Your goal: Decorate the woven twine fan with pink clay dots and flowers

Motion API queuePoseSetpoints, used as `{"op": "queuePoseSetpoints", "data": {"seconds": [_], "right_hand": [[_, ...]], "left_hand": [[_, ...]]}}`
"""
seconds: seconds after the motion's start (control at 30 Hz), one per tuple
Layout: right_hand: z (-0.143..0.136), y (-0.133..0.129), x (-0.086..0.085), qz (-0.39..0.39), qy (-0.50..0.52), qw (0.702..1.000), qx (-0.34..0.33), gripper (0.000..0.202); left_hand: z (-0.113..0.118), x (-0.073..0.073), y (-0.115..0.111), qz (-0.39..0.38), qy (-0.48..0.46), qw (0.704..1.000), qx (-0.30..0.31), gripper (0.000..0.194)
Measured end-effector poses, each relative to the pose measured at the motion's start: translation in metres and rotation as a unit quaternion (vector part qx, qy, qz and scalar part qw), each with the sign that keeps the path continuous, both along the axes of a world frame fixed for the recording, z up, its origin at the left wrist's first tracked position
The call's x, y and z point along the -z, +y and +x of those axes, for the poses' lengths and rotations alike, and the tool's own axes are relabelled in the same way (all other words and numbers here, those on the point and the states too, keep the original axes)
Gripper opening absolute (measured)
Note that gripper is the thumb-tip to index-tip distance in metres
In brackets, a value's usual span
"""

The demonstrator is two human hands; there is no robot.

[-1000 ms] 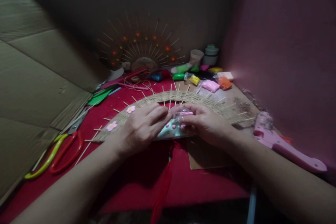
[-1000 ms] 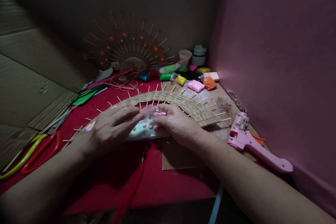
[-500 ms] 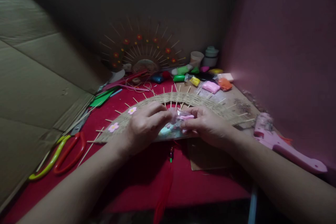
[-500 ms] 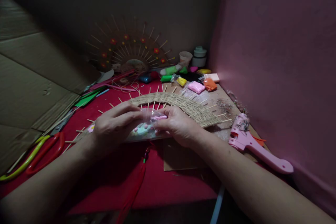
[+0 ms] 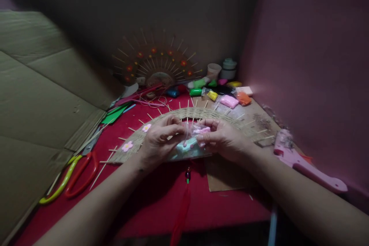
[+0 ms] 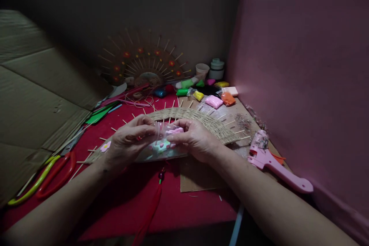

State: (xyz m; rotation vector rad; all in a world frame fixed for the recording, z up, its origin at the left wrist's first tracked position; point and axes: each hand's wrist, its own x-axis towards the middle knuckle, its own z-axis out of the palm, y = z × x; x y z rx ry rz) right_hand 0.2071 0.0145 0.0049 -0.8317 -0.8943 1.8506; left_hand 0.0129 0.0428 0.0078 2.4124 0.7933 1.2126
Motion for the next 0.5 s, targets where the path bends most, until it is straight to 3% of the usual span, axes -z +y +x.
{"op": "queuePoseSetpoints", "data": {"seconds": [0.13, 0.33, 0.4, 0.5], "right_hand": [[0.0003, -0.0007, 0.0004, 0.005, -0.025, 1.000, -0.014, 0.023], [0.0002, -0.0016, -0.0004, 0.015, -0.108, 0.994, -0.024, 0.016], [0.0005, -0.0001, -0.0005, 0.018, -0.093, 0.995, -0.024, 0.017], [0.0012, 0.0022, -0.0011, 0.025, -0.041, 0.999, -0.001, 0.022]], "left_hand": [[-0.0009, 0.0008, -0.0017, 0.016, -0.052, 0.999, -0.005, 0.008], [-0.0008, -0.0052, 0.0001, 0.019, 0.030, 0.997, 0.068, 0.012], [0.0010, -0.0045, -0.0009, 0.033, 0.031, 0.998, 0.042, 0.013], [0.0029, -0.0004, -0.0037, 0.021, -0.015, 0.998, -0.051, 0.011]]}}
